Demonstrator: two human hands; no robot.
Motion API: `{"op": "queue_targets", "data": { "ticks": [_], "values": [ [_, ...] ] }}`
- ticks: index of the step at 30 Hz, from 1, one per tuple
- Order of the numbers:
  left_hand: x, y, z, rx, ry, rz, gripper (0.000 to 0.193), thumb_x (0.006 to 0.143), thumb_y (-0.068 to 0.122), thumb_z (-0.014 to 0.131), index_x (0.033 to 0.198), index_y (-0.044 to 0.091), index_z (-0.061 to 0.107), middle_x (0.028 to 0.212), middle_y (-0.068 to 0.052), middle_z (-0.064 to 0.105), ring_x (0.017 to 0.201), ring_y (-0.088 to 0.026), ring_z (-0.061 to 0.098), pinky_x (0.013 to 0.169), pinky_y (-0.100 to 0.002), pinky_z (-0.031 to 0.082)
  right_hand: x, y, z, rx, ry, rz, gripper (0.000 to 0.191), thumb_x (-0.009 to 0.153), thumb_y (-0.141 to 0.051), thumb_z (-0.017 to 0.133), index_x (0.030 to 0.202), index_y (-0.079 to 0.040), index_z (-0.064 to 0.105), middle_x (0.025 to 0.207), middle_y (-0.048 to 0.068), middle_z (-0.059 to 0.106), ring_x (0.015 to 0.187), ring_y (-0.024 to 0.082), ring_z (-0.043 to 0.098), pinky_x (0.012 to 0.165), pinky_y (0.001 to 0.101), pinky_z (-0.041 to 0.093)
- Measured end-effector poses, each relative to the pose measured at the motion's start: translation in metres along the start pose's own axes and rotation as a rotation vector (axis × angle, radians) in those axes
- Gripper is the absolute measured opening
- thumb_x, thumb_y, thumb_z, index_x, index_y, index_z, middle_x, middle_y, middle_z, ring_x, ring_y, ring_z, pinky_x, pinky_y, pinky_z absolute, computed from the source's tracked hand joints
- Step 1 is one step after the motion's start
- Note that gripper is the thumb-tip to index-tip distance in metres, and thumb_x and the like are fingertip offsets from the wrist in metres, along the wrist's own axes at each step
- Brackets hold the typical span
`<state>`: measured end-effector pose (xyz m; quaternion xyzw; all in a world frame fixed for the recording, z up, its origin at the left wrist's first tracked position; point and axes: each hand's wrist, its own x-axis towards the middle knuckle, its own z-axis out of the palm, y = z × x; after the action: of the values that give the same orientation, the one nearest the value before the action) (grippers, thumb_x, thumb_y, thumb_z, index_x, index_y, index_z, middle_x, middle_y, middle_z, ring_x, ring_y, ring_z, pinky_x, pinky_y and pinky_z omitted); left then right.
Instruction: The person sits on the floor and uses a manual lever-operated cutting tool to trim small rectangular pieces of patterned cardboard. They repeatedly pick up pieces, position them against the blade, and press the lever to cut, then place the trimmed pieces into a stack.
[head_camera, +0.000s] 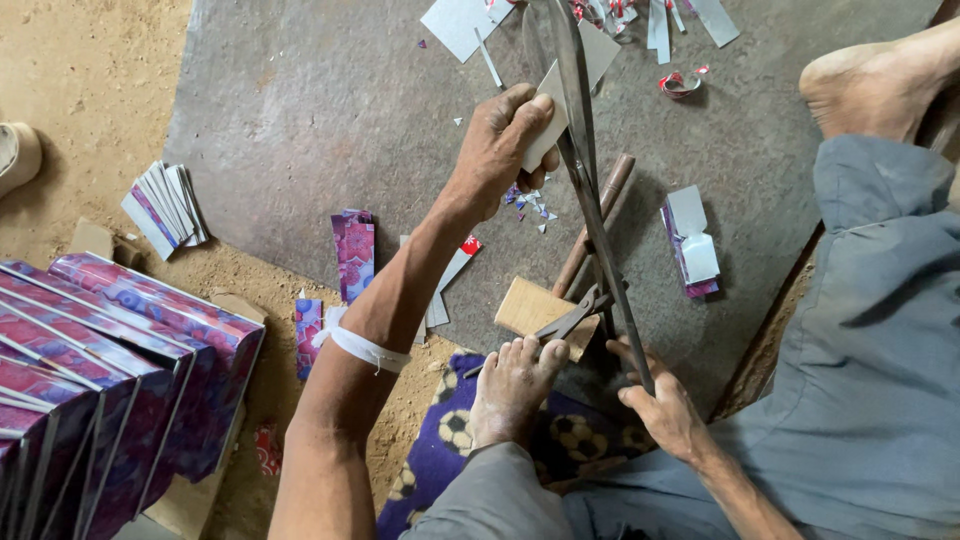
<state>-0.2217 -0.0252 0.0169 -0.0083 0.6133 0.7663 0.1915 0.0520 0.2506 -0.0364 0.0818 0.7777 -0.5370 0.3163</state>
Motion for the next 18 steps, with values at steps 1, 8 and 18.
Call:
{"op": "queue_targets", "data": {
  "ticks": [1, 8, 18],
  "values": [
    [0.0, 0.0, 0.0, 0.008, 0.0, 0.005, 0.033, 0.105, 0.035, 0.052, 0.098, 0.004, 0.061, 0.065, -0.006, 0.063, 0.046, -0.01, 0.056, 0.04, -0.026, 0.043, 0.0, 0.001, 0.0, -0.01, -0.001, 0.002, 0.075, 0.078, -0.016, 0.058, 0.15, -0.005, 0.042, 0.151, 0.012, 0.055, 0.136, 0.028, 0.053, 0.107, 0.0407, 0.045],
    [-0.005, 0.0, 0.002, -0.029, -0.016, 0.022, 0.033, 0.106, 0.035, 0.052, 0.098, 0.004, 0.06, 0.066, -0.006, 0.063, 0.047, -0.009, 0.056, 0.041, -0.025, 0.042, 0.009, 0.009, -0.003, 0.091, -0.054, -0.072, 0.085, 0.079, -0.026, 0.059, 0.157, -0.005, 0.031, 0.164, 0.018, 0.034, 0.15, 0.035, 0.034, 0.114, 0.0469, 0.037],
    [-0.005, 0.001, 0.0, -0.053, -0.027, -0.005, 0.033, 0.106, 0.036, 0.052, 0.1, 0.004, 0.061, 0.066, -0.006, 0.064, 0.047, -0.011, 0.058, 0.041, -0.025, 0.043, 0.013, 0.014, 0.001, 0.016, 0.006, -0.096, 0.082, 0.079, -0.026, 0.059, 0.154, -0.002, 0.038, 0.16, 0.021, 0.042, 0.149, 0.035, 0.037, 0.119, 0.0438, 0.029]
  ]
}}
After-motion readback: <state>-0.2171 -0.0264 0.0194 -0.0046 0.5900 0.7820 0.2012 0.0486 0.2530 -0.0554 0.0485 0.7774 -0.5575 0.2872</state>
